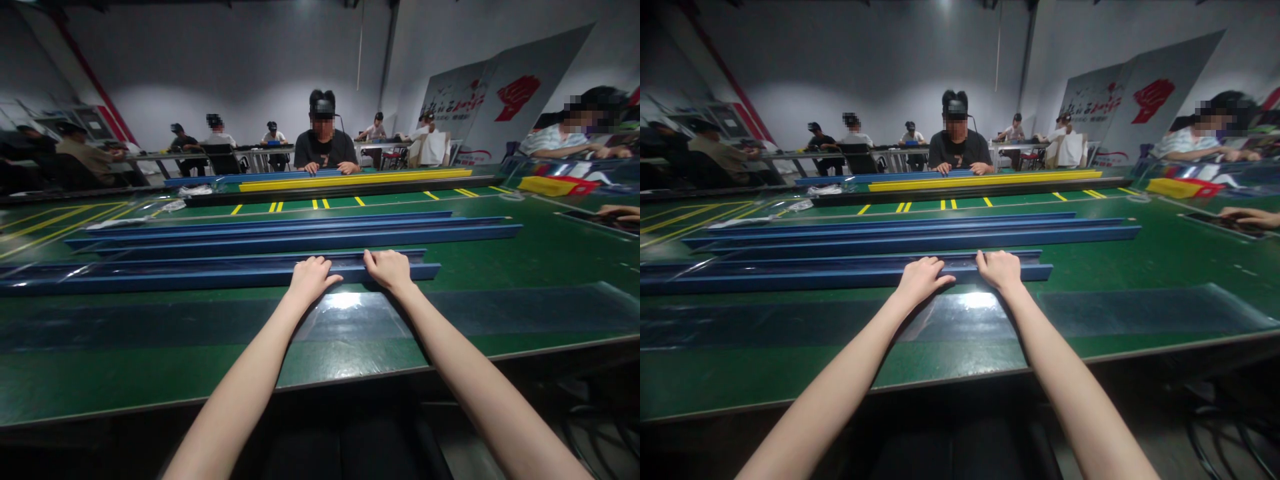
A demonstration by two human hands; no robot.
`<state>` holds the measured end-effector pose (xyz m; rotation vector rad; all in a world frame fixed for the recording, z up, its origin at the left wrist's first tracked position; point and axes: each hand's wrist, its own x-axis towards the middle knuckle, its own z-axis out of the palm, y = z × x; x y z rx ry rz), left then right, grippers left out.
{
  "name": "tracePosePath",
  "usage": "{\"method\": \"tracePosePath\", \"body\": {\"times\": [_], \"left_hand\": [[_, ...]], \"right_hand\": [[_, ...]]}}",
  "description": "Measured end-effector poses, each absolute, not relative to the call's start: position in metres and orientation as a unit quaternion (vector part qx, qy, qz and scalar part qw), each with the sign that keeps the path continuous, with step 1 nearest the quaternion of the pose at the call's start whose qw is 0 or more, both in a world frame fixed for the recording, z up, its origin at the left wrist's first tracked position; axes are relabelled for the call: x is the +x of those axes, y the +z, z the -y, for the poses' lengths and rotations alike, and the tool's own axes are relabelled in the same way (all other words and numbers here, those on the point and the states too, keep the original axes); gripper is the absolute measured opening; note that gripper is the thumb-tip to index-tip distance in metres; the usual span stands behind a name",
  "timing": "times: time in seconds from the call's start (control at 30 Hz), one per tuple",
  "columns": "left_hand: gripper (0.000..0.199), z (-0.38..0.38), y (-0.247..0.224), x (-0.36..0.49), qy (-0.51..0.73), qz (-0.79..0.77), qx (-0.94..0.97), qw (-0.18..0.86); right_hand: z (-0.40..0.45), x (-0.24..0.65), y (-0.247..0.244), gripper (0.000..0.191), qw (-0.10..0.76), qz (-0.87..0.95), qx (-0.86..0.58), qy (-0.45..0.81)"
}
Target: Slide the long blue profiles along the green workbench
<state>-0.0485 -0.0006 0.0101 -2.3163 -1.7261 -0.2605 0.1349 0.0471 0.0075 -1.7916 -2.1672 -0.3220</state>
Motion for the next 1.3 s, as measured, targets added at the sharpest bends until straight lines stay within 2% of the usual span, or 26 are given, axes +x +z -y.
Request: {"method": "tracePosePath", "body": {"times": [0.43,0.63,0.87,0.97,1.13,1.3], "left_hand": [[0.033,0.001,0.011,-0.046,-0.110,0.553,-0.816,0.125],[0.027,0.002,0.012,-0.044,-0.090,0.535,-0.830,0.127],[0.024,0.002,0.011,-0.043,-0.103,0.534,-0.831,0.113],[0.024,0.002,0.011,-0.044,-0.102,0.541,-0.828,0.105],[0.026,0.001,0.011,-0.044,-0.096,0.545,-0.826,0.106],[0.025,0.001,0.012,-0.043,-0.091,0.549,-0.824,0.107]], "right_hand": [[-0.052,0.160,0.007,0.053,0.169,0.726,-0.654,-0.130],[-0.054,0.175,0.004,0.047,0.193,0.685,-0.692,-0.123],[-0.049,0.171,0.001,0.048,0.246,0.684,-0.672,-0.139],[-0.047,0.168,0.001,0.048,0.229,0.704,-0.659,-0.130],[-0.046,0.167,0.003,0.052,0.154,0.749,-0.636,-0.108],[-0.042,0.164,0.007,0.053,0.151,0.779,-0.601,-0.100]]}}
